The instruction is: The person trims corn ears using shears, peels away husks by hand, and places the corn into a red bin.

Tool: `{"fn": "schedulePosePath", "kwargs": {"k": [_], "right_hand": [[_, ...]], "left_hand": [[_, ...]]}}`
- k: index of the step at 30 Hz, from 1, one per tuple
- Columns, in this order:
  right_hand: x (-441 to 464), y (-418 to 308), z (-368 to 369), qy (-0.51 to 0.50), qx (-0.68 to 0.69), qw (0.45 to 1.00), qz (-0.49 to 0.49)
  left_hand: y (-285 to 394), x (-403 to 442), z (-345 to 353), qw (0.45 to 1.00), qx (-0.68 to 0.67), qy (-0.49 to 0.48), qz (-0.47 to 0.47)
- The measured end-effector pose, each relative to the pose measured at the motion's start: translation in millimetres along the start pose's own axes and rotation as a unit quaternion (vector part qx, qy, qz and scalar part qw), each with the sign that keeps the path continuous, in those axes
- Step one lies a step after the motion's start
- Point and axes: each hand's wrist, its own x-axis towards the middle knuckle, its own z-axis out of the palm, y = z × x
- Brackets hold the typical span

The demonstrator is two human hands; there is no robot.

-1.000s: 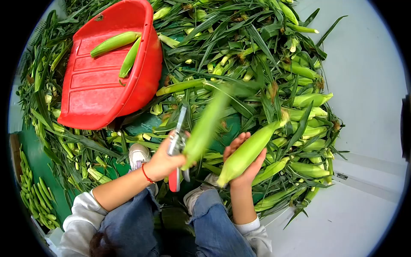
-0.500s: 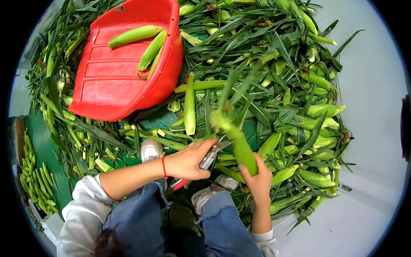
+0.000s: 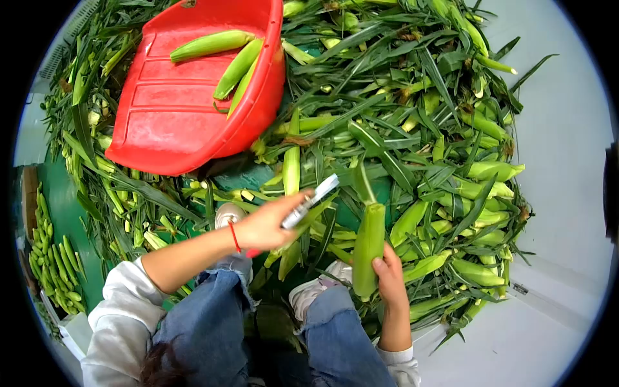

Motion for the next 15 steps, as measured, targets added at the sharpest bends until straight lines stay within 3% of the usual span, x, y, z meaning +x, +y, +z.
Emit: {"fn": "schedulePosePath", "kwargs": {"k": [3,5,6,11,13,15], "right_hand": [[14,24,5,-0.009,0.083,0.996,0.044],[20,2,22,-0.031,0.150,0.984,0.094],[22,1,24,-0.062,0.156,0.980,0.112],[36,-13,26,-0.127,0.218,0.955,0.157],[42,-20,25,-0.123,0.216,0.960,0.132],[42,-25,25,-0.101,0.191,0.967,0.136]], "left_hand": [[21,-4,16,0.978,-0.153,-0.132,-0.047],[26,-6,24,0.972,-0.183,-0.148,0.011],[34,-5,25,0.976,-0.169,-0.136,0.019],[42,24,25,0.982,0.048,0.123,0.133],[47,26,27,0.987,0.010,0.136,0.083],[46,30,20,0.985,-0.005,0.166,-0.034]]}}
